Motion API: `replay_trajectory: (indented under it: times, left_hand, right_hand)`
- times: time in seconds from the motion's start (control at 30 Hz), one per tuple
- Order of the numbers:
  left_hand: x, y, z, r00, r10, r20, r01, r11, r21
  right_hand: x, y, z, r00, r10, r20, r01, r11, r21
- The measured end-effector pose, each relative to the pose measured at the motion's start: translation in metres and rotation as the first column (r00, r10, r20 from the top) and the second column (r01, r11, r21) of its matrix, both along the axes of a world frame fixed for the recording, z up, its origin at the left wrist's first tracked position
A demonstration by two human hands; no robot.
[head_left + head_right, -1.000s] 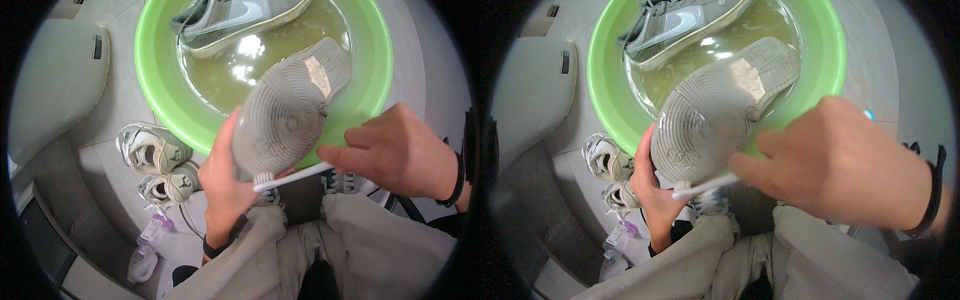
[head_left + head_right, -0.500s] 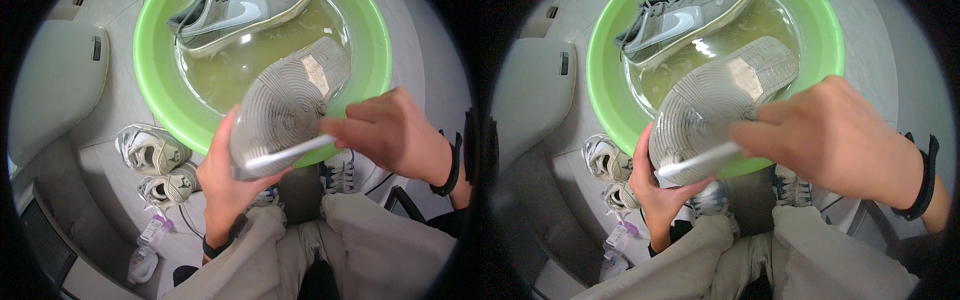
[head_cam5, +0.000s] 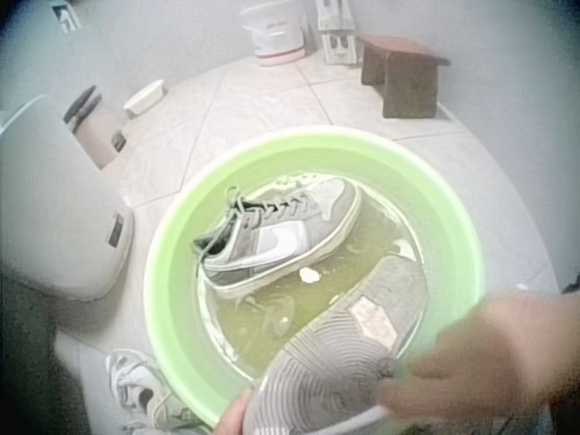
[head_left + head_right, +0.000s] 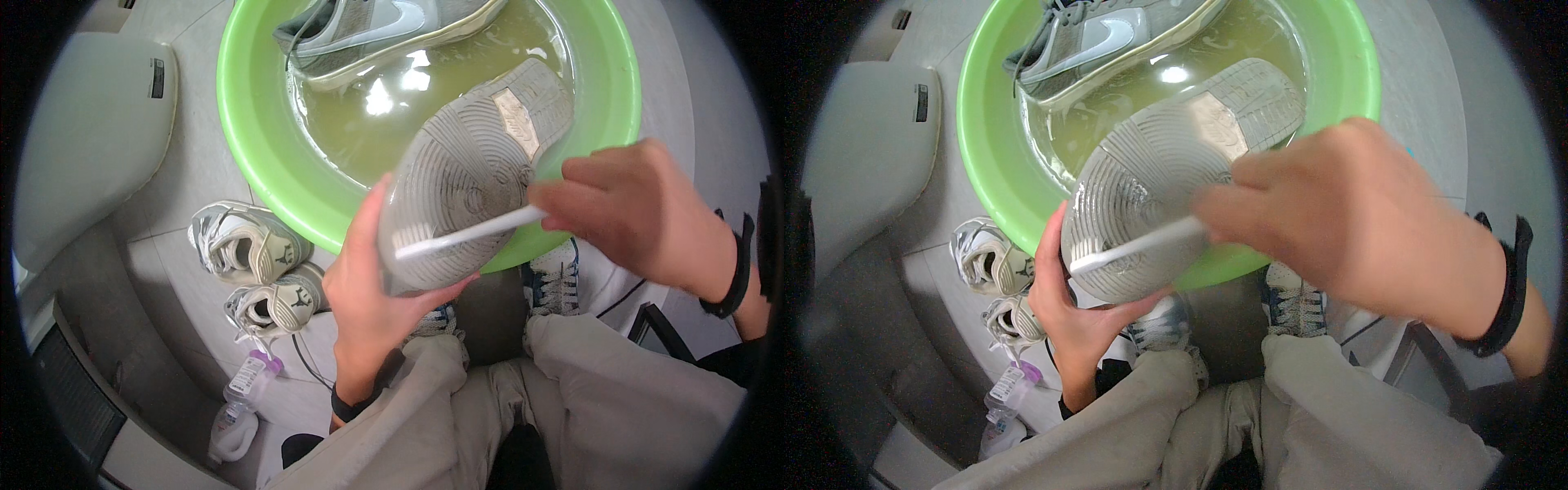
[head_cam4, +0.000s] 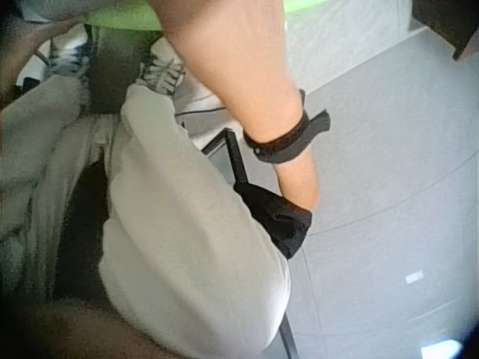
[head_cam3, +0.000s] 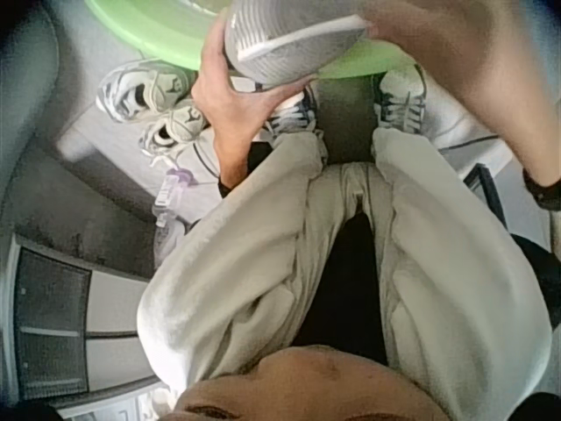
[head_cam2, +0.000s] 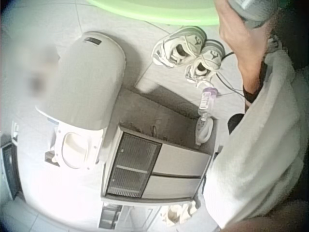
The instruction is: The person cleans a shoe using a toothbrush and soapy water in a green basin, scrubbing both the upper and the sole.
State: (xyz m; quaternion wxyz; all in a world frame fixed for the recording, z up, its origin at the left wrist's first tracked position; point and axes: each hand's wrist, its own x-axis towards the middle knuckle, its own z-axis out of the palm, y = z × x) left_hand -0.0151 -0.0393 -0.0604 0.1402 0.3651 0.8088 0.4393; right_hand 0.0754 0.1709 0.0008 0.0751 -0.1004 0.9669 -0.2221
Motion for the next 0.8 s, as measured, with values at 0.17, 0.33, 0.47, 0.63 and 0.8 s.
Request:
replay_trajectory:
  times: [0.17,0.33,0.47,0.63,0.8]
  left_hand:
    - [0.001,-0.002,-0.001,1.0,0.009,0.014,-0.01,1.0,0.02]
    - [0.001,-0.002,-0.001,1.0,0.004,-0.002,-0.004,1.0,-0.017]
    - [0.001,-0.004,-0.003,0.998,0.008,0.059,-0.005,0.999,-0.042]
    - [0.0,0.0,-0.001,0.998,0.031,0.051,-0.03,0.999,-0.02]
    - [0.005,0.0,-0.005,0.996,0.084,-0.021,-0.084,0.996,0.024]
  right_hand:
    - [0.004,0.0,0.007,0.976,0.118,0.181,-0.095,0.987,-0.127]
    - [-0.001,0.004,-0.009,1.0,-0.028,0.005,0.028,0.986,-0.164]
    - [0.003,0.003,0.003,0.98,0.057,0.188,-0.021,0.982,-0.19]
    - [0.023,-0.012,-0.007,0.933,-0.219,0.286,0.314,0.882,-0.351]
    - [0.033,0.0,0.006,0.746,-0.194,0.637,0.57,0.681,-0.46]
